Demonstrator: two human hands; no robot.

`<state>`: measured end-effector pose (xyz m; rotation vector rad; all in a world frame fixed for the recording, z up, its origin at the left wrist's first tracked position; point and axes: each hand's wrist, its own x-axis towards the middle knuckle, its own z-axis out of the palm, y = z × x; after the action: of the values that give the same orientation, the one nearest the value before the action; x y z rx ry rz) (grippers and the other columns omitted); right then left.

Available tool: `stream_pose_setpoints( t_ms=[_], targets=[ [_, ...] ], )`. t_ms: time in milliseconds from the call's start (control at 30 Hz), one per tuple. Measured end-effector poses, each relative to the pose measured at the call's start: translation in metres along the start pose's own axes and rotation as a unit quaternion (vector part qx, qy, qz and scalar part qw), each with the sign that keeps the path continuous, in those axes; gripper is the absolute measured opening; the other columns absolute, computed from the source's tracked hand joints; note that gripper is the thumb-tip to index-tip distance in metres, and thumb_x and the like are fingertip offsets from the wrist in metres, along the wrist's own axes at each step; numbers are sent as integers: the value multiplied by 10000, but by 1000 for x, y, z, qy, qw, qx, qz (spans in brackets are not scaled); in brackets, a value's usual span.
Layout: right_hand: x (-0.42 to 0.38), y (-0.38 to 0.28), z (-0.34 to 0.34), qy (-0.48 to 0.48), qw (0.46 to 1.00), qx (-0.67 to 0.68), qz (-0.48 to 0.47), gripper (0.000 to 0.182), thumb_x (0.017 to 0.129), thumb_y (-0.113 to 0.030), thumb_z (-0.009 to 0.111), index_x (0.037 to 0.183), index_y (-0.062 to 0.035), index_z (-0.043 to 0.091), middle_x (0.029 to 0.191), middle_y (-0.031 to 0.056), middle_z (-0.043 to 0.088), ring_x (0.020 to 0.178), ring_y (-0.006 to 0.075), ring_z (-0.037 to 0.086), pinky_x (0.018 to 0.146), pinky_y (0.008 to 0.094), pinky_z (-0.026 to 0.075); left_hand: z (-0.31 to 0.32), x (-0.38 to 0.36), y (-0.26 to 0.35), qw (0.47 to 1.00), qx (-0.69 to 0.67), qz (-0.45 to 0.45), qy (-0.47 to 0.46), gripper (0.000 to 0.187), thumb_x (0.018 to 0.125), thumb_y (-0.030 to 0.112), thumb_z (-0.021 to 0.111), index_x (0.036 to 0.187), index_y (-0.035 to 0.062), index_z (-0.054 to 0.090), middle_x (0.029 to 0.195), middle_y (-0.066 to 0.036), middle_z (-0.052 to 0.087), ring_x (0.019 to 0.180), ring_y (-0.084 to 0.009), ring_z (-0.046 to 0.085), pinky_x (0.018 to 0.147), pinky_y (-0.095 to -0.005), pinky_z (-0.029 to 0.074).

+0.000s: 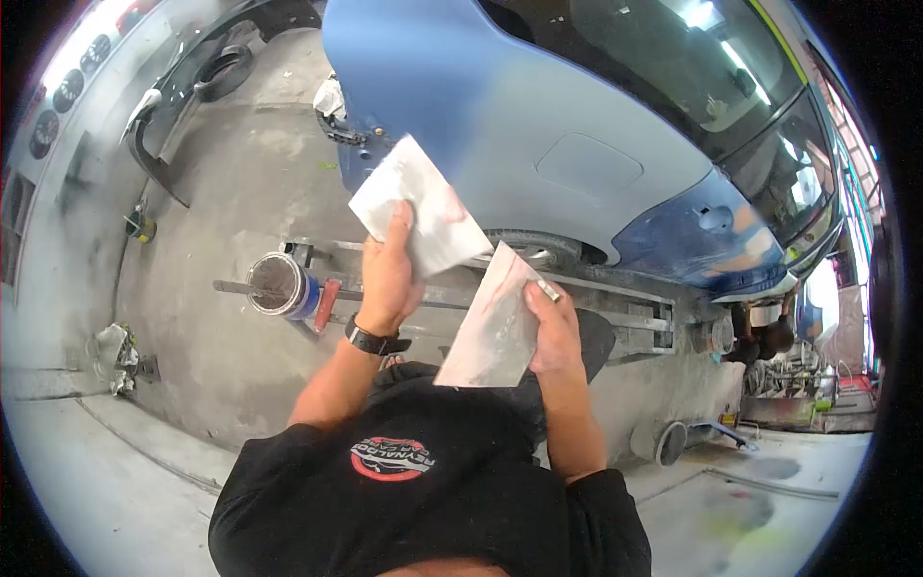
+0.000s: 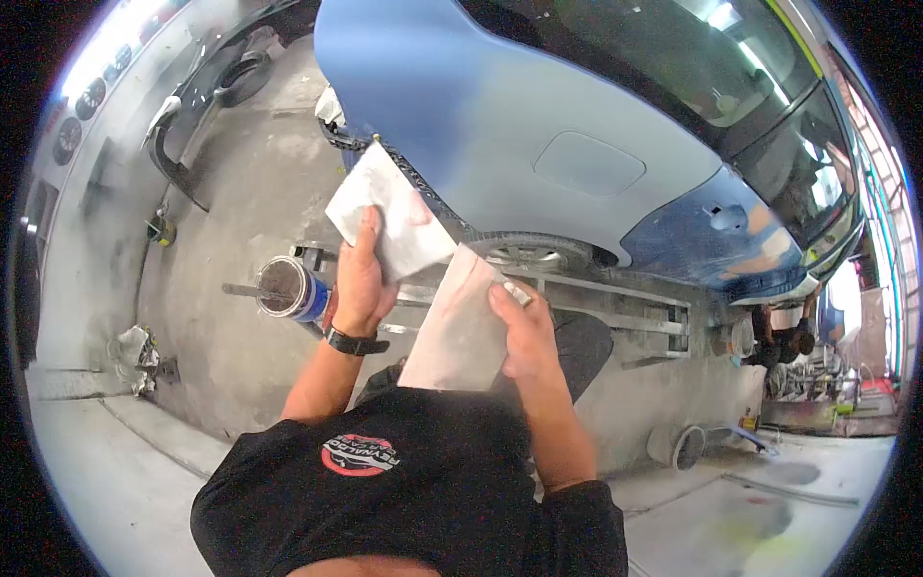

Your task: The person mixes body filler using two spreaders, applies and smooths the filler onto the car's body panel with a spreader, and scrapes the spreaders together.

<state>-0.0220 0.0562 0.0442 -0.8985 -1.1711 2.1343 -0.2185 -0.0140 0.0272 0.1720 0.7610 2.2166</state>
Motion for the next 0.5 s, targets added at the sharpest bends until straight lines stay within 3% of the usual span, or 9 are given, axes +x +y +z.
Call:
stream_pose_setpoints(
  t_ms=[133, 233, 300, 367, 433, 500],
  targets=[
    [39, 4, -25, 59, 997, 21, 40, 303, 907, -200, 682, 1126, 7, 653, 1026, 79, 693, 910, 195, 668, 808, 363, 544, -5, -16, -9, 994, 44, -87, -44, 320, 1008, 257, 583, 1246, 44, 576, 1157, -41, 648, 1011, -139, 638, 865, -329, 527],
    [58, -21, -55, 138, 988, -52, -49, 281, 907, -185, 683, 1087, 29, 659, 1002, 89, 700, 890, 199, 675, 802, 366, 545, -16, -22, -17, 988, 73, -125, -61, 292, 1007, 239, 588, 1216, 36, 608, 1148, -28, 656, 1003, -112, 630, 841, -312, 523],
    [53, -36, -58, 156, 955, -172, -185, 269, 898, -146, 695, 1071, 56, 655, 979, 92, 704, 851, 196, 674, 801, 357, 537, -20, -21, -19, 988, 87, -121, -49, 277, 1003, 238, 596, 1199, 42, 618, 1138, -20, 658, 1002, -111, 631, 841, -310, 525],
    [29, -44, -36, 103, 882, -364, -280, 280, 899, -73, 663, 1145, 58, 634, 1000, 125, 691, 896, 211, 658, 821, 338, 516, -21, -16, -19, 991, 94, -92, -24, 261, 996, 243, 610, 1183, 62, 620, 1124, -12, 658, 1004, -125, 640, 855, -317, 534],
    [5, -37, -10, 32, 755, -537, -375, 297, 900, -31, 633, 1190, 32, 630, 1024, 144, 676, 919, 232, 647, 837, 322, 505, -19, -16, -25, 993, 113, -33, -27, 257, 995, 238, 611, 1180, 58, 619, 1123, -10, 657, 987, -120, 639, 846, -311, 531],
    [-6, -27, 13, -66, 832, -473, -281, 338, 905, 11, 575, 1239, -5, 619, 1096, 173, 643, 997, 292, 638, 891, 329, 491, -18, -16, -28, 991, 132, -8, -23, 259, 995, 236, 609, 1183, 57, 615, 1121, -13, 658, 978, -123, 639, 846, -311, 529]
  ],
)
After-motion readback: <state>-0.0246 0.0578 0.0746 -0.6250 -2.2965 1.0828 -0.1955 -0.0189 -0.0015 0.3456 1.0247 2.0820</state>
